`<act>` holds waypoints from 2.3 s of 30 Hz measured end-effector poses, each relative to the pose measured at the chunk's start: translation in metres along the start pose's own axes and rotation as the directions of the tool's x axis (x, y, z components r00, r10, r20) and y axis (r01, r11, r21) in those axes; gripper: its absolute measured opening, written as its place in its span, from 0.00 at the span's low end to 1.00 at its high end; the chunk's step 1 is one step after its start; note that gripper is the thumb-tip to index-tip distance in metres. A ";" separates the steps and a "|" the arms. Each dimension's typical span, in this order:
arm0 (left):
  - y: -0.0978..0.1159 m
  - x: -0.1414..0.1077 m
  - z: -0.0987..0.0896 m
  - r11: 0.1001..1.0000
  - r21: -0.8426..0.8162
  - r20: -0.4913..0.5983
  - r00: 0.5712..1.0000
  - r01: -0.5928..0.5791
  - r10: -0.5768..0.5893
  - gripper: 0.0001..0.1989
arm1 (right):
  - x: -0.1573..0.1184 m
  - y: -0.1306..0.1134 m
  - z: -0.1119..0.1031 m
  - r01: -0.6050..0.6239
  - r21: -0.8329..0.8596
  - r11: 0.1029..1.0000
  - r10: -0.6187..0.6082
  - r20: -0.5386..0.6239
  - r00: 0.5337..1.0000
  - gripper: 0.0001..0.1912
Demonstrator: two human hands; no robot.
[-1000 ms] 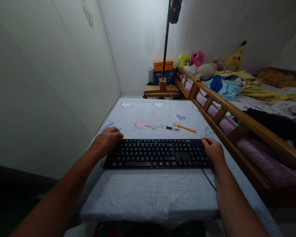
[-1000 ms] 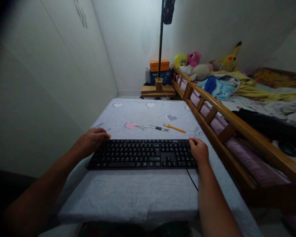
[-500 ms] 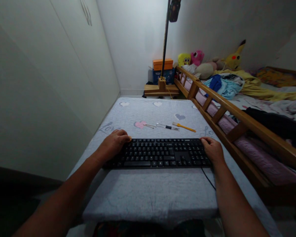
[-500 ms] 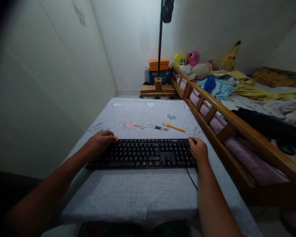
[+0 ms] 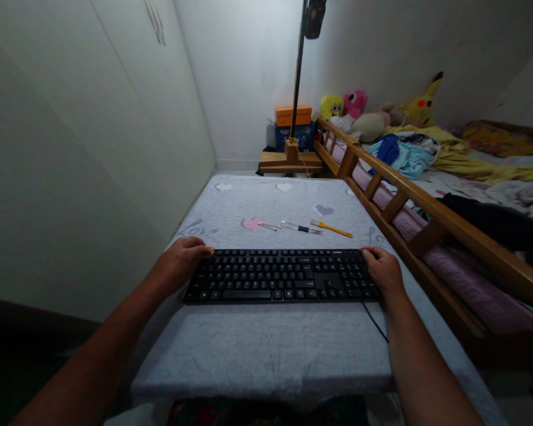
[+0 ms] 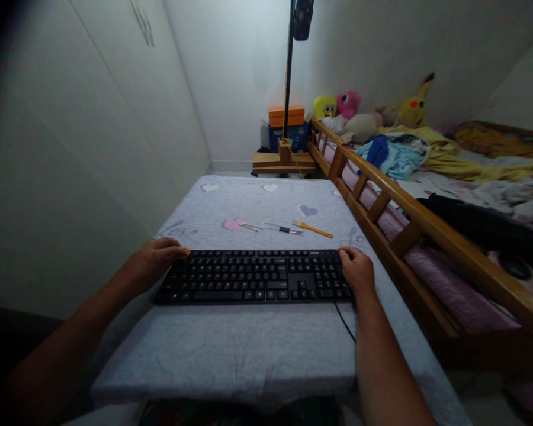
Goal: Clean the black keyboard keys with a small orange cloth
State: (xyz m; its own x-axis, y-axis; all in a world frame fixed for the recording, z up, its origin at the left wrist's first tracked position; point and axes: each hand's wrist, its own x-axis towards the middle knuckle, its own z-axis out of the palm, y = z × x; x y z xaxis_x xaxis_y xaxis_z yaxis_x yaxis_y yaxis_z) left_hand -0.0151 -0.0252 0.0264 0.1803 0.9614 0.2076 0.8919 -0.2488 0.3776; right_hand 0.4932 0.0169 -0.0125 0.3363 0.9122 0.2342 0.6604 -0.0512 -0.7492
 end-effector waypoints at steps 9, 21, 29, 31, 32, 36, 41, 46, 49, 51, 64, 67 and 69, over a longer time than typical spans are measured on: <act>-0.011 -0.008 -0.007 0.989 0.140 -0.083 0.996 0.042 -0.030 0.20 | 0.000 0.002 0.001 -0.003 0.011 1.000 0.003 -0.004 1.000 0.22; 0.033 0.011 0.002 0.986 0.118 -0.153 0.979 -0.114 0.132 0.15 | -0.002 -0.005 -0.002 -0.025 0.001 1.000 0.025 -0.011 1.000 0.21; 0.120 0.052 0.042 0.940 -0.021 -0.023 0.940 -0.341 0.341 0.11 | -0.001 -0.002 -0.001 -0.015 -0.008 1.000 0.015 -0.012 1.000 0.21; 0.130 0.060 0.049 0.931 -0.034 0.039 0.930 -0.364 0.365 0.11 | -0.001 -0.002 -0.001 -0.010 -0.008 1.000 0.010 -0.013 1.000 0.22; 0.132 0.063 0.052 0.928 -0.029 0.070 0.925 -0.371 0.373 0.11 | -0.002 -0.002 -0.001 -0.009 -0.007 1.000 0.009 -0.012 1.000 0.22; 0.132 0.065 0.056 0.930 0.029 0.152 0.921 -0.368 0.359 0.12 | -0.002 -0.004 0.000 -0.010 0.005 1.000 0.010 -0.011 1.000 0.22; 0.112 0.058 0.052 0.942 0.066 0.123 0.939 -0.330 0.320 0.12 | -0.001 -0.001 0.001 -0.001 0.016 1.000 0.001 -0.014 1.000 0.20; 0.084 0.049 0.045 0.935 0.084 0.090 0.938 -0.343 0.336 0.12 | -0.001 0.000 0.001 0.005 0.028 1.000 -0.005 -0.024 1.000 0.19; 0.067 0.040 0.037 0.955 0.090 0.066 0.959 -0.283 0.277 0.12 | -0.002 -0.001 0.000 0.003 0.037 0.999 -0.002 -0.030 1.000 0.19; 0.055 0.035 0.032 0.966 0.092 0.057 0.970 -0.241 0.237 0.14 | -0.002 -0.002 0.000 0.002 0.036 0.999 -0.001 -0.025 1.000 0.19; -0.002 0.008 0.009 0.993 -0.008 -0.036 0.993 -0.116 0.115 0.18 | 0.000 0.004 0.002 0.017 0.037 0.999 -0.016 -0.031 0.999 0.18; 0.000 0.005 0.006 0.994 -0.013 -0.041 0.993 -0.108 0.107 0.19 | -0.001 0.003 0.001 0.002 0.031 1.000 -0.001 -0.023 1.000 0.19; 0.001 0.004 0.003 0.995 -0.019 -0.044 0.995 -0.093 0.092 0.19 | -0.001 0.003 0.001 -0.002 0.029 1.000 0.002 -0.023 1.000 0.19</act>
State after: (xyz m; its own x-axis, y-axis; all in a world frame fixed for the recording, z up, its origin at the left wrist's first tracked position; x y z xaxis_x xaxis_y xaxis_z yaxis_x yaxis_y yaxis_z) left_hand -0.0125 -0.0215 0.0248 0.2435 0.9284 0.2807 0.8631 -0.3394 0.3740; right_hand 0.4942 0.0165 -0.0154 0.3531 0.9026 0.2463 0.6404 -0.0412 -0.7670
